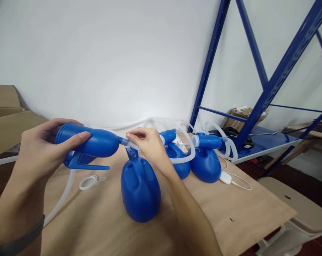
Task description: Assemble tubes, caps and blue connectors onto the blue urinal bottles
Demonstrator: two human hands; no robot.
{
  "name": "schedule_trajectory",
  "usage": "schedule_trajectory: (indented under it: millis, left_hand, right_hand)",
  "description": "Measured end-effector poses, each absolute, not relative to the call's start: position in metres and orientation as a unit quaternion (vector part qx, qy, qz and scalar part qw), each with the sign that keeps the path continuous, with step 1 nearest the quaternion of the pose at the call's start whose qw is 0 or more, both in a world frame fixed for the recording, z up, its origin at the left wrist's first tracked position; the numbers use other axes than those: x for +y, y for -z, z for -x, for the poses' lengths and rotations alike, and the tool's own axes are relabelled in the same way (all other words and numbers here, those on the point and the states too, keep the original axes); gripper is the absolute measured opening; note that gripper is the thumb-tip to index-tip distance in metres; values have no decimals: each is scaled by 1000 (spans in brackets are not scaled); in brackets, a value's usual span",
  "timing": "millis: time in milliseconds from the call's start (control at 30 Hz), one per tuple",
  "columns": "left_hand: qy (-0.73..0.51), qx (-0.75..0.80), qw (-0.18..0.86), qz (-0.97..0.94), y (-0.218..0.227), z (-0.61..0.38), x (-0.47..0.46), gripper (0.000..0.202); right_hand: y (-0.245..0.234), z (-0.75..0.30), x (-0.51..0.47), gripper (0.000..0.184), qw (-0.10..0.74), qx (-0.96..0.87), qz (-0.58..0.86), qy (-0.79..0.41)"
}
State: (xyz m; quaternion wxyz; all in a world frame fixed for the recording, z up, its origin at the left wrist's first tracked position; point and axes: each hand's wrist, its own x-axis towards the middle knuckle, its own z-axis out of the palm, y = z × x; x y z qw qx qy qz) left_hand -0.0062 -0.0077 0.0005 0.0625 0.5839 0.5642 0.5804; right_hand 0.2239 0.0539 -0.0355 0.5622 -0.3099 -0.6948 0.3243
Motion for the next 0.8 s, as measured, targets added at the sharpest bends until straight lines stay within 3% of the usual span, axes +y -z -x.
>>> schedule_trajectory:
  millis: [300, 433, 567, 667, 800]
  left_hand:
    - [-618, 557, 134, -538, -1, 12, -2, 42]
    - [-631, 552, 106, -534, -1, 16, -2, 40]
    - [-604, 545, 66, -577, -1, 12, -6, 44]
    - [-608, 536, 42, -585, -1, 5, -8, 40]
    - [-657, 526, 98, -531, -1, -6, -8, 34]
  right_hand:
    - [33, -241, 57, 16, 485, -739, 287, -369]
    - [30, -242, 50, 18, 477, -778, 303, -274]
    - [22, -242, 34, 34, 430, -834, 303, -167]
    - [23, -238, 29, 48, 401, -852, 306, -140]
    - [31, -225, 35, 45, 395, -850, 323, -134]
